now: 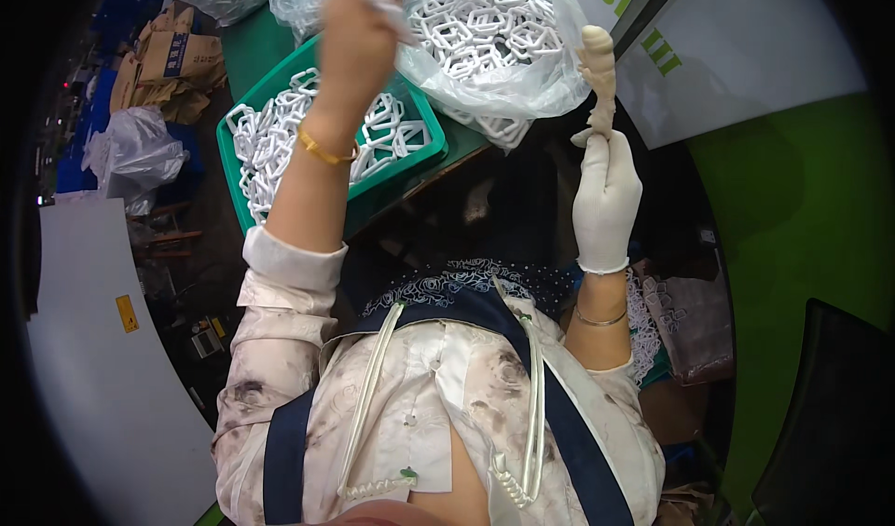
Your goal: The person is counting and packaging small white plastic components into bags using a specialized tool.
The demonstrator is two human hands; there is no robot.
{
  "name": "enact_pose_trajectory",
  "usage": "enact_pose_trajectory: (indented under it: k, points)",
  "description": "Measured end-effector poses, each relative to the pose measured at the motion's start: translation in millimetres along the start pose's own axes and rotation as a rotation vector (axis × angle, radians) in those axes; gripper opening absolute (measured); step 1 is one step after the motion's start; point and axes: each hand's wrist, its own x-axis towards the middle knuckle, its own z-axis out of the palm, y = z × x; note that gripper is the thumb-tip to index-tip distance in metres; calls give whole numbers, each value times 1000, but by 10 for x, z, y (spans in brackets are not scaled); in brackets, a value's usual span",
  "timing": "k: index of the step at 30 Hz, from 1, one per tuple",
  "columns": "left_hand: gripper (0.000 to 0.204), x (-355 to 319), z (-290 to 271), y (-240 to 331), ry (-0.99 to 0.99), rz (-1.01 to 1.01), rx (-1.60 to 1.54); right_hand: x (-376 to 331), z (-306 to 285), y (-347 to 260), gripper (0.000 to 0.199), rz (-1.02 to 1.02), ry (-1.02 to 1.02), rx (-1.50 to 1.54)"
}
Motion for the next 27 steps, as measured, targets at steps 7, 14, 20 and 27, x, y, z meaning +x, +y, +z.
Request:
enact_pose_trajectory:
  k: [7, 14, 20, 27]
  points:
    - [46, -439, 25, 251, -176, -96, 259, -18, -163, 143, 26, 101, -11, -61]
    - [42, -1099, -356, -203, -697, -332, 204, -2, -22, 228, 27, 32, -61, 6]
    - [53, -1026, -252, -78, -804, -490, 177, -32, 75, 74, 23, 43, -104, 11]
    - [27, -1011, -373, -274, -777, -351, 301, -72, 91, 82, 25, 38, -102, -21]
